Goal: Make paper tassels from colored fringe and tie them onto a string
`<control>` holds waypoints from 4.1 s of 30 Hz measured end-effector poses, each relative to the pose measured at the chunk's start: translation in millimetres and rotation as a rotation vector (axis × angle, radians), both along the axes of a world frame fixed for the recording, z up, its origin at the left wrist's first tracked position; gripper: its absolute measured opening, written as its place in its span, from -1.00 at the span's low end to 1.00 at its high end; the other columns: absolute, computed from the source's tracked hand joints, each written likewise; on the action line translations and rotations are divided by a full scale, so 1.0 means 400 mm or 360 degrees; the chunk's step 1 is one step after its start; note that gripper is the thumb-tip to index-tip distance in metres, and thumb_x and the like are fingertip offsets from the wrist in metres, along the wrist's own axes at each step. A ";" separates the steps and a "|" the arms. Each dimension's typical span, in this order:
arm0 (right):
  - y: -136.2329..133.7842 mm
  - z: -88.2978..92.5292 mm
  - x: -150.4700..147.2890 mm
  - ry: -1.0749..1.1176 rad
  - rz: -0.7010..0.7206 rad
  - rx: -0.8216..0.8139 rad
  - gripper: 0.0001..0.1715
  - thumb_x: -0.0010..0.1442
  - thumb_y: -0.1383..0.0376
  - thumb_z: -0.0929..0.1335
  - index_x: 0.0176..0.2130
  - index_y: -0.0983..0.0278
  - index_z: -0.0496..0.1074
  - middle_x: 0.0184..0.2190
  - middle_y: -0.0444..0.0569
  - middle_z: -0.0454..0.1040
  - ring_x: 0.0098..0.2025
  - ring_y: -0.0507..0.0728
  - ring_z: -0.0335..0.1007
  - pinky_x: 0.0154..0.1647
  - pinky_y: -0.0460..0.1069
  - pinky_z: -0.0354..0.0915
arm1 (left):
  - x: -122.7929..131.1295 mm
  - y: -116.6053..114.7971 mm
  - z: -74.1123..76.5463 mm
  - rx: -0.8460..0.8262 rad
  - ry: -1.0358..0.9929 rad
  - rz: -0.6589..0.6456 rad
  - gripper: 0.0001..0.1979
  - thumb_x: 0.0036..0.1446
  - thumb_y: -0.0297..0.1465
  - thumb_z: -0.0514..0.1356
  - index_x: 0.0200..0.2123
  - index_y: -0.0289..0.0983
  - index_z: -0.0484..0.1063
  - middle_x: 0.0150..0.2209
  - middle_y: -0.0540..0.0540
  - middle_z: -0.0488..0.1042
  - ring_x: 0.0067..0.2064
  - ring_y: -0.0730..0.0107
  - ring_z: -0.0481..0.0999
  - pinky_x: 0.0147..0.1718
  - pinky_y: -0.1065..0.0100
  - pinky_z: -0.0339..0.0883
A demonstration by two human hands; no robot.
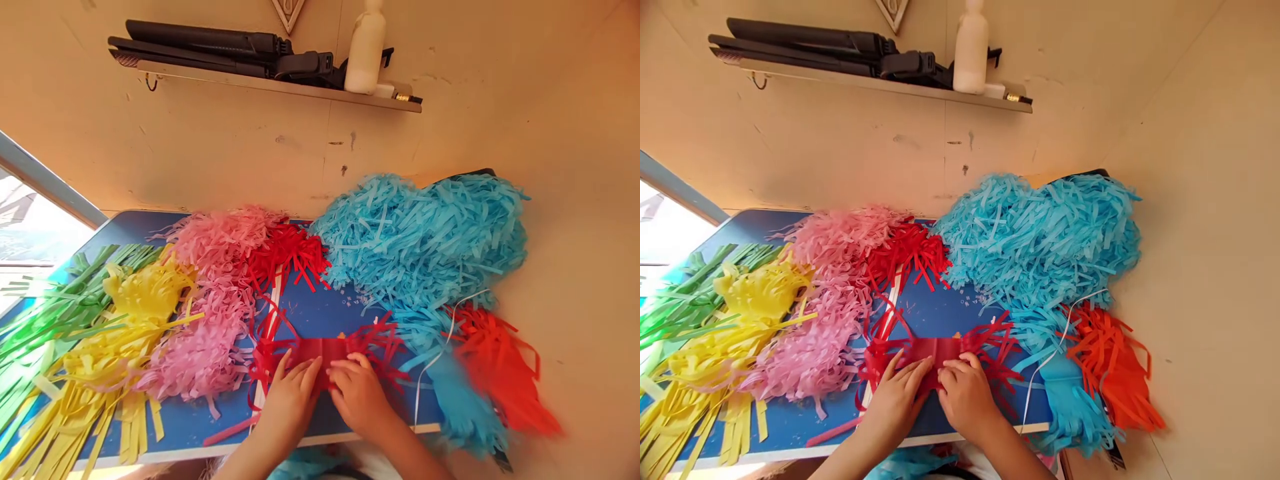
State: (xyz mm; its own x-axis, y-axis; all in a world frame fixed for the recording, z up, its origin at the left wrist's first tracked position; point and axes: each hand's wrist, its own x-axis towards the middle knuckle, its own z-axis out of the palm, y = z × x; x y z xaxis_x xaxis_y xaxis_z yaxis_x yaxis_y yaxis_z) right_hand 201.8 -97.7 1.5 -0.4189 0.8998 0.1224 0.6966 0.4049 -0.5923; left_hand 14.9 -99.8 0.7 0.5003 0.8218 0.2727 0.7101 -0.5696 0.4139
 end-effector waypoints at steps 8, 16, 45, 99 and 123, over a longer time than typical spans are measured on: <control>0.060 -0.009 0.010 -0.0086 -0.0466 -0.0130 -0.79 0.34 0.30 0.28 -0.30 0.18 0.49 -0.39 -0.08 0.60 -0.33 0.16 0.47 -0.18 0.05 0.10 | -0.060 0.062 -0.016 -0.0104 -0.0098 0.0352 -0.81 0.28 -0.38 0.06 -0.22 -0.21 0.49 -0.31 -0.07 0.63 -0.29 0.27 0.59 -0.15 0.17 0.25; 0.113 -0.043 -0.012 -0.0249 -0.0563 -0.0027 -0.69 0.36 0.18 0.30 -0.38 0.19 0.49 -0.40 -0.05 0.60 -0.36 0.16 0.46 -0.17 0.07 0.06 | -0.013 0.103 0.005 -0.0150 0.0349 0.0619 -0.69 0.27 -0.36 0.04 -0.49 -0.24 0.44 -0.52 -0.05 0.59 -0.42 0.25 0.55 -0.23 0.19 0.12; 0.140 -0.050 -0.018 -0.0373 -0.0610 -0.0002 -0.85 0.23 0.23 0.46 -0.37 0.21 0.47 -0.45 -0.18 0.59 -0.42 0.09 0.45 -0.22 0.02 0.01 | -0.029 0.116 -0.002 -0.0254 0.0480 0.0573 -0.83 0.28 -0.40 0.09 -0.30 -0.26 0.46 -0.39 -0.09 0.60 -0.31 0.15 0.54 -0.22 0.15 0.18; 0.152 -0.008 0.071 -0.0250 0.0072 -0.0131 -0.85 0.28 0.28 0.42 -0.33 0.16 0.60 -0.28 -0.16 0.59 -0.20 0.07 0.41 -0.13 0.05 0.00 | -0.194 0.124 0.013 0.0014 0.0014 -0.0056 -0.76 0.33 -0.37 0.08 -0.20 -0.09 0.57 -0.23 0.06 0.66 -0.06 0.26 0.56 0.32 -0.11 -0.20; 0.158 -0.023 0.035 -0.0451 -0.0219 -0.0016 -0.62 0.30 0.31 0.34 -0.56 0.27 0.37 -0.50 -0.15 0.46 -0.37 0.04 0.31 -0.23 0.01 -0.03 | -0.091 0.135 0.012 -0.0193 0.0325 0.0392 -0.67 0.27 -0.33 0.12 -0.52 -0.21 0.51 -0.46 -0.05 0.55 -0.28 0.20 0.47 -0.16 0.09 0.14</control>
State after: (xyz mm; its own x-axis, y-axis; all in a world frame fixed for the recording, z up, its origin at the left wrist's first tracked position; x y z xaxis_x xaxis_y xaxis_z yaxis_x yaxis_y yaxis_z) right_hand 215.8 -34.6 -7.9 -0.3095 0.9508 0.0092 0.8823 0.2908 -0.3701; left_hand -21.7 -45.9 5.6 0.3170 0.9450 0.0804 0.8953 -0.3261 0.3033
